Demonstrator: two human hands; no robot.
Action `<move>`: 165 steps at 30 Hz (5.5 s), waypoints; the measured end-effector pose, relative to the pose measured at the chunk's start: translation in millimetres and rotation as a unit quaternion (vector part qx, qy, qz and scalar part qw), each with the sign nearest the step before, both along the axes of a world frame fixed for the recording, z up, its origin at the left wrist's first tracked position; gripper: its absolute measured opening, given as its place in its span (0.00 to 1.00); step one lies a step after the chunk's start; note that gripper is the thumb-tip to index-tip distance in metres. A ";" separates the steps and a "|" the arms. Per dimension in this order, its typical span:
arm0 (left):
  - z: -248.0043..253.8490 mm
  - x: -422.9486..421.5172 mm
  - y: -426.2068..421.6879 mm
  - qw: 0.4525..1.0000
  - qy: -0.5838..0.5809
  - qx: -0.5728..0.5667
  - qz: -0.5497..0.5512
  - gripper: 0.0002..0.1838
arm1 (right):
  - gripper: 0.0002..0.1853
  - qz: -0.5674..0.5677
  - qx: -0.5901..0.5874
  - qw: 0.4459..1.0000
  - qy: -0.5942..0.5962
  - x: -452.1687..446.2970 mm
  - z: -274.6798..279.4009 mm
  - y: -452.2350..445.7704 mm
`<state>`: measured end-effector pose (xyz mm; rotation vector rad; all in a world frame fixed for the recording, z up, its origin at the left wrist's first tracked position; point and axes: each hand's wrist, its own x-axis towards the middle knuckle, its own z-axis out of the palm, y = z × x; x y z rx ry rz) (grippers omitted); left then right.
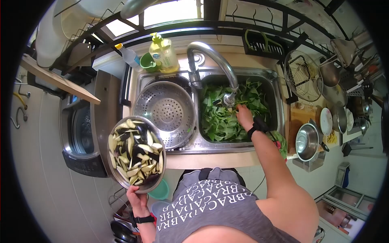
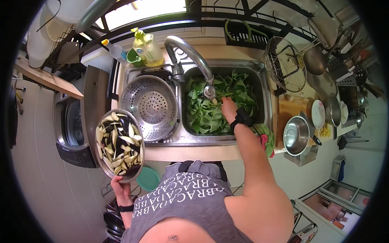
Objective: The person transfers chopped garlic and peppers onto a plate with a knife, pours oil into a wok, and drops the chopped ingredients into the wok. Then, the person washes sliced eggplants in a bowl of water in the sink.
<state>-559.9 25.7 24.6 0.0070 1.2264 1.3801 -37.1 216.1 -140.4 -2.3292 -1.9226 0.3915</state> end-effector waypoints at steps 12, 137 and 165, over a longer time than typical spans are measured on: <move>-44.8 45.4 38.9 0.997 -0.060 -0.029 -0.042 0.21 | 0.17 0.044 0.142 0.952 0.266 -36.7 10.7 51.6; -82.6 36.5 94.1 0.992 -0.038 -0.013 -0.123 0.09 | 0.49 0.517 -0.018 0.850 0.100 -295.5 137.4 32.0; 9.6 10.5 126.8 0.963 0.151 -0.030 -0.220 0.25 | 0.31 0.257 0.094 0.924 0.268 -249.1 135.0 51.3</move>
